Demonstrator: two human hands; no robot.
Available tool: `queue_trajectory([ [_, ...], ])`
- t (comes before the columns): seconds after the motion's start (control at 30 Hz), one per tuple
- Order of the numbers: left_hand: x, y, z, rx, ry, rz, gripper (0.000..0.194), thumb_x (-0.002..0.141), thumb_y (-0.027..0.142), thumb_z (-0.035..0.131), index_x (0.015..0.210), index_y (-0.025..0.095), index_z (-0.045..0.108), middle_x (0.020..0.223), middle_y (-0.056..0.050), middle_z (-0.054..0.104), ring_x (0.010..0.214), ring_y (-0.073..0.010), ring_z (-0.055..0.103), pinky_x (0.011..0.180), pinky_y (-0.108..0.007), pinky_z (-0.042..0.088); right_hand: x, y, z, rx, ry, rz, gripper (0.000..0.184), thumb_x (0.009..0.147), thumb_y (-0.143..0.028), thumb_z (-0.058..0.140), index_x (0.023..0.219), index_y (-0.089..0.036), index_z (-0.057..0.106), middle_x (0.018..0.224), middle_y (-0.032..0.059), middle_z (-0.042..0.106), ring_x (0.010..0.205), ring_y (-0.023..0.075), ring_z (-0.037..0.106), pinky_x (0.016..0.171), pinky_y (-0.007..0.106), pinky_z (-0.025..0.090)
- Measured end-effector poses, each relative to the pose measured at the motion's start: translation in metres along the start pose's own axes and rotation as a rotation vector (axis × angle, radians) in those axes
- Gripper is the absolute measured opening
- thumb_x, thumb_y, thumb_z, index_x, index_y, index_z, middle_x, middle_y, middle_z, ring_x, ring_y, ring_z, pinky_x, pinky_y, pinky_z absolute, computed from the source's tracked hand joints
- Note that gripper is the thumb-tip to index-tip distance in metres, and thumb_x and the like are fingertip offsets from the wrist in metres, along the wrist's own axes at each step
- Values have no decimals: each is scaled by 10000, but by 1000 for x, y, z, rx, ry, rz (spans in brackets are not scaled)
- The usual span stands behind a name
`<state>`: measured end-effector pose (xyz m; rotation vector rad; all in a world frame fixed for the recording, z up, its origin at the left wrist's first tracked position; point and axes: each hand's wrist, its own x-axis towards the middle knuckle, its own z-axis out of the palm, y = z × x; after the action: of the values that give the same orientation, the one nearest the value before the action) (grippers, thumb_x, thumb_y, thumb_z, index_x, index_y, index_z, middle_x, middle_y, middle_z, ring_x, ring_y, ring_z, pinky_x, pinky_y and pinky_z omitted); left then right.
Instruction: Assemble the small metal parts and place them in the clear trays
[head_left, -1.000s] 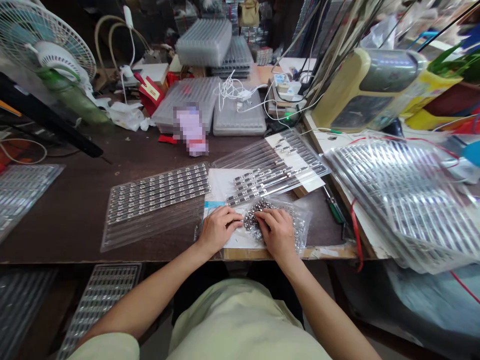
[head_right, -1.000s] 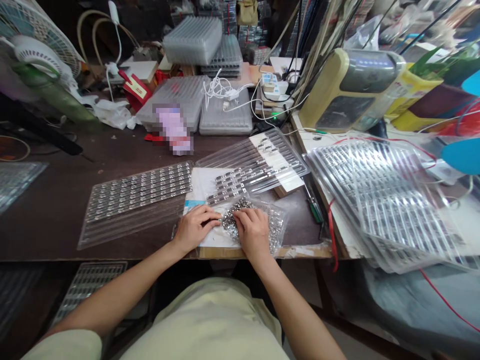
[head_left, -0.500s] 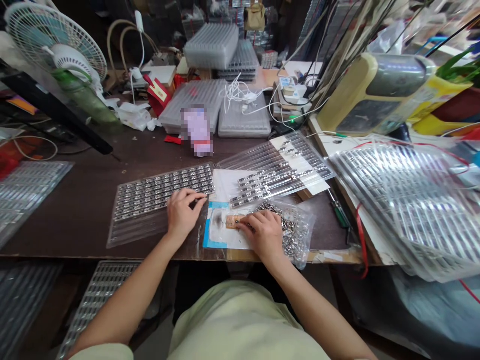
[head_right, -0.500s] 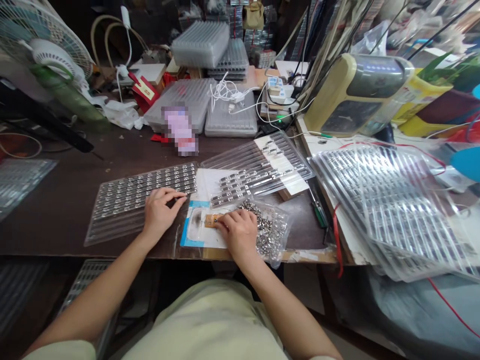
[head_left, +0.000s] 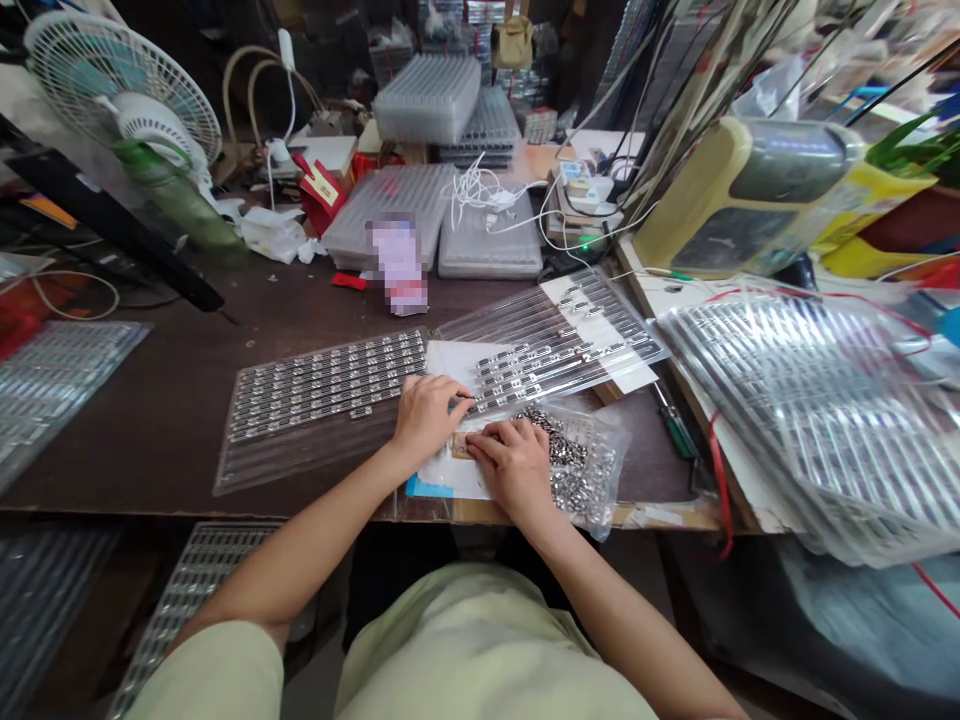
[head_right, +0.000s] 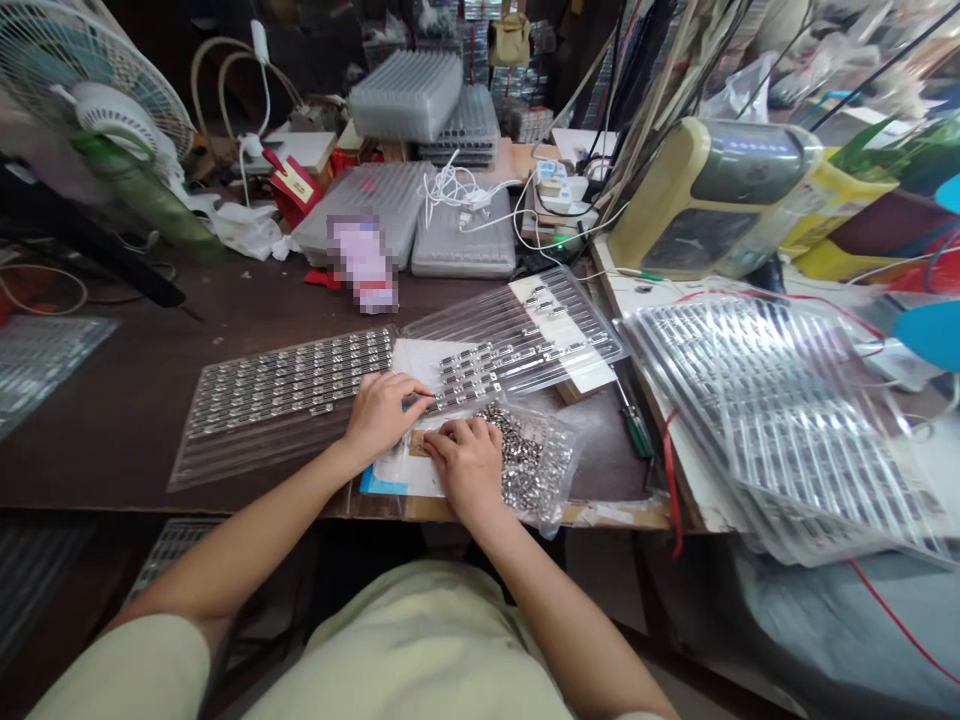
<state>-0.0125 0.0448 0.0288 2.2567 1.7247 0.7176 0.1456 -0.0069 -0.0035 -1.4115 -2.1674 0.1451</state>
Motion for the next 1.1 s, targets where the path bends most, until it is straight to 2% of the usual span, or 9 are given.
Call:
queue_trajectory([
  [0.13,1,-3,-5,-90,-11,-64,93,828,267,603,792,216,672,831,-27,709,837,-209,623,869,-388,398,-3,6,-12,-70,-20,21,227,889,-370,576,1088,-318,672,998,19,656,920,180,483,840,339,303],
  [0.2,-6,-10,-13,-256,-4,-130,101,830,275,590,848,209,665,858,-29,706,828,-194,638,827,-351,448,-6,15,-23,-119,-31,40,263,903,-349,554,1140,-286,648,1080,32,652,982,195,487,869,346,309],
  [0.3,-19,-20,-20,-623,-53,-235,233,845,317,562,1035,200,630,947,-41,681,778,-156,655,712,-278,505,-13,30,-34,-181,-82,17,297,877,-368,586,1151,-267,642,1172,47,628,1079,234,466,898,372,313],
  [0.4,-34,-26,-18,-843,-124,-287,307,862,349,534,1103,179,617,952,-57,671,708,-127,643,636,-239,512,-18,39,-35,-194,-75,-2,237,881,-347,584,1081,-251,667,1103,50,649,1011,225,489,842,359,342],
  [0.5,-45,-25,-13,-796,-105,-267,272,831,332,590,1033,163,657,907,-61,687,695,-126,622,629,-234,506,-18,42,-31,-165,-10,10,165,909,-304,544,941,-236,691,972,39,668,877,193,501,761,329,353],
  [0.63,-53,-15,-5,-571,-46,-243,197,797,281,644,955,173,691,838,-45,697,680,-134,615,605,-233,492,-14,41,-28,-95,65,21,168,908,-299,551,859,-242,701,904,27,670,828,174,507,713,311,357],
  [0.73,-54,-7,1,-465,-25,-163,121,794,244,657,885,187,711,836,-39,694,702,-142,623,627,-244,496,-13,41,-30,-41,102,53,161,898,-309,568,864,-254,715,872,26,675,801,170,526,702,304,378],
  [0.87,-56,-1,9,-432,3,-66,141,803,246,666,927,212,724,879,-44,676,773,-154,631,683,-261,499,-13,41,-36,81,116,117,169,907,-295,548,887,-228,702,813,29,678,764,164,571,715,293,436],
  [1.1,-57,5,13,-359,8,-27,128,810,290,668,898,223,734,842,-37,677,782,-160,630,746,-287,489,-15,39,-40,243,67,123,195,918,-225,487,1007,-220,661,963,40,712,881,172,655,796,297,506],
])
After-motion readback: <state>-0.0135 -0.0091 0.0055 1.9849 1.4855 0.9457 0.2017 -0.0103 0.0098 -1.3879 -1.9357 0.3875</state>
